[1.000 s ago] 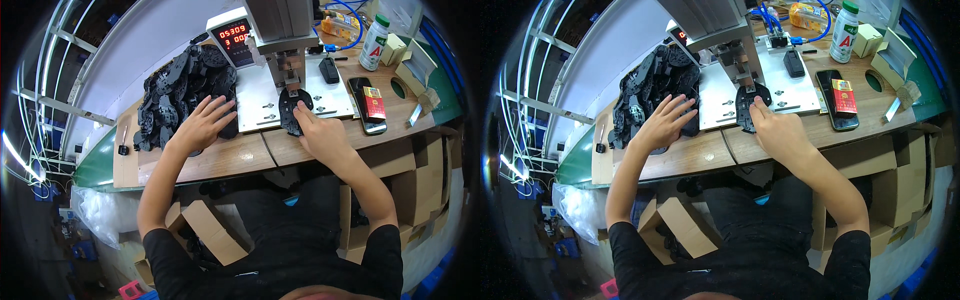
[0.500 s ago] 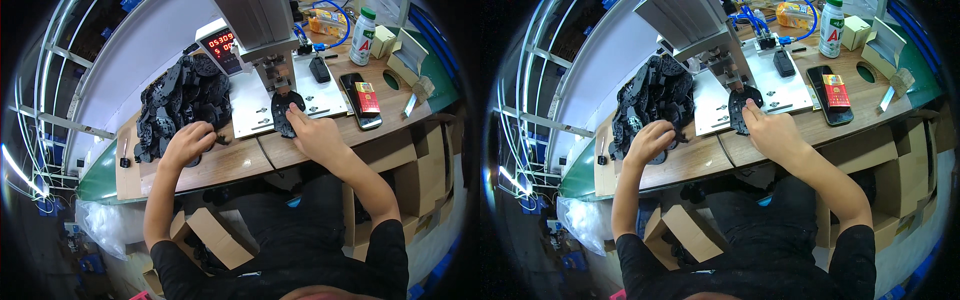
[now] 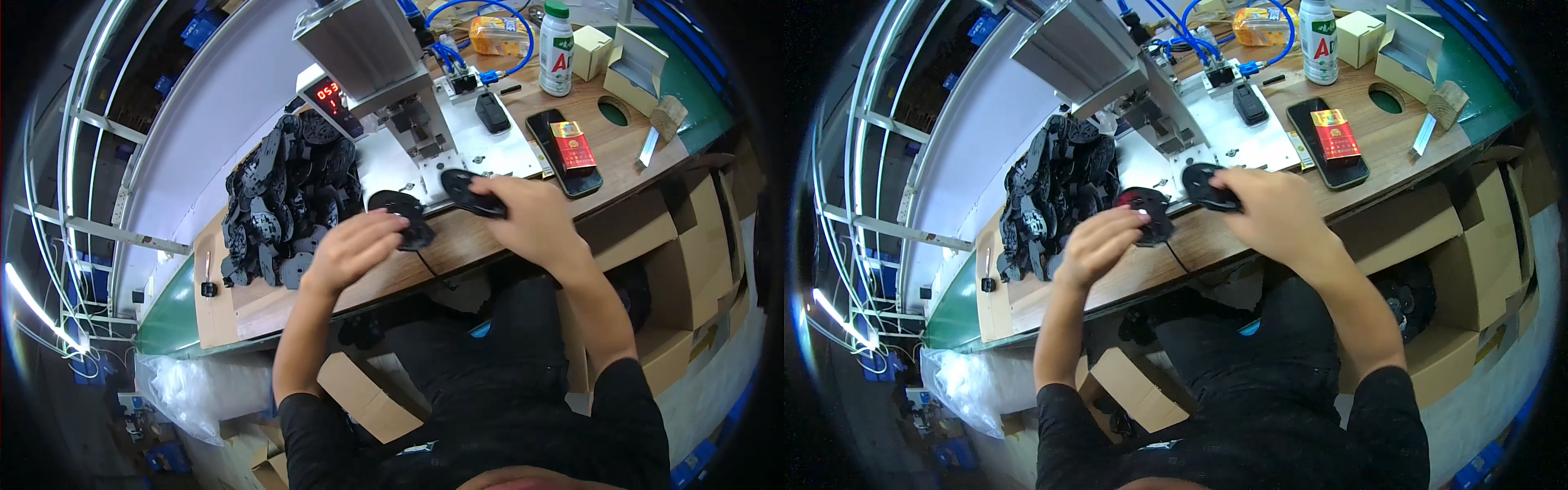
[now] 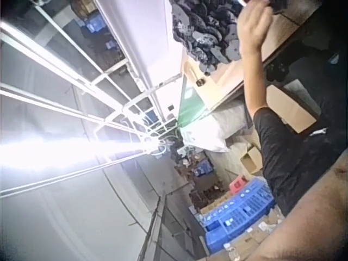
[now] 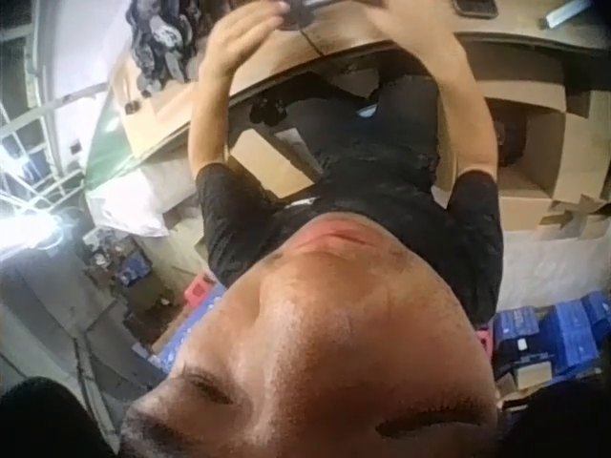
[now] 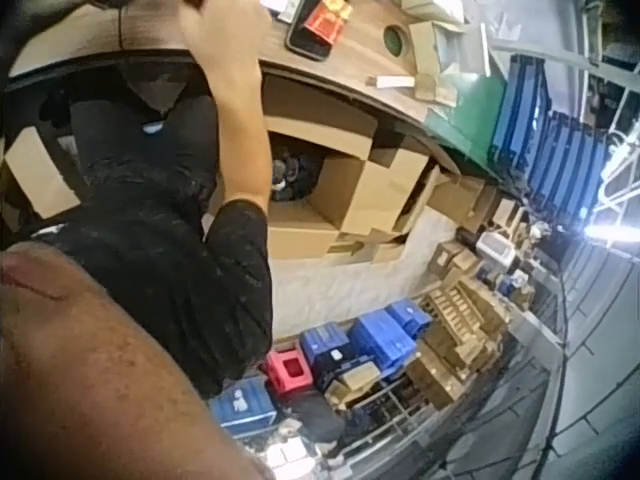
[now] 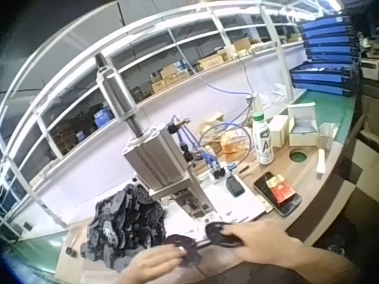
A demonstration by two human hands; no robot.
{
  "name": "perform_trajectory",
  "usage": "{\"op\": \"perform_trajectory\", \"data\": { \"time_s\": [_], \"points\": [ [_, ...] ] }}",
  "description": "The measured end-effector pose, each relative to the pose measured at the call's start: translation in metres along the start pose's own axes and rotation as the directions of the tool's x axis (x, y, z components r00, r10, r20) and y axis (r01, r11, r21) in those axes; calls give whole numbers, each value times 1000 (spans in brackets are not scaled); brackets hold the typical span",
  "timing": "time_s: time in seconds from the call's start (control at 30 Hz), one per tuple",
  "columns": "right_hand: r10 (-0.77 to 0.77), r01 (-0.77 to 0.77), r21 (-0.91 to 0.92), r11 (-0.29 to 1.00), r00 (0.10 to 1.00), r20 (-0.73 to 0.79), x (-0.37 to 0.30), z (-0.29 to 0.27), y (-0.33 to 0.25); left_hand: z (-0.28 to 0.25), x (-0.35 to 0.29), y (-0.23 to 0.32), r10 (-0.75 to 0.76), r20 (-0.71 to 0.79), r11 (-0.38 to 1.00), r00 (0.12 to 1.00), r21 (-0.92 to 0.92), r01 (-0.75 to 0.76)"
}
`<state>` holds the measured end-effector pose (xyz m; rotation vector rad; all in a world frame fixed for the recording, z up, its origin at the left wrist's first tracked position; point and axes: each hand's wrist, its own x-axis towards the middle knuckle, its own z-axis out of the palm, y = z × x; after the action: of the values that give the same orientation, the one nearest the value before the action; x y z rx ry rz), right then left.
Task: The person assembles plastic components into computer mouse shells by hand, using a pneumatic press machine at an assembly station to join the parts.
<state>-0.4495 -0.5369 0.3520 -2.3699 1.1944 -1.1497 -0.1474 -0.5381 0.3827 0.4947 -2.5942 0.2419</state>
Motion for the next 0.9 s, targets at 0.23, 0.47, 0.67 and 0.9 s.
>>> {"op": "perform_trajectory", "data": {
  "time_s": [0.23,0.47,0.67,0.9],
  "points": [
    [819,-745,563,358,540,195,-196,-30,25,69,29,-7,83,-190,987,978,-117,-107],
    [793,-773,-244,586,609,-27,-343,-33,63,84,27,-25,-82,-209,992,974,-112,60],
    [741,-725,-169,668,626,243,-267,-50,68,87,29,-17,-111,-160,989,981,-119,92],
    [84,-108,238,965,991,107,-63,-10,15,89,26,-11,-216,-154,970,964,-146,194]
  ]
}}
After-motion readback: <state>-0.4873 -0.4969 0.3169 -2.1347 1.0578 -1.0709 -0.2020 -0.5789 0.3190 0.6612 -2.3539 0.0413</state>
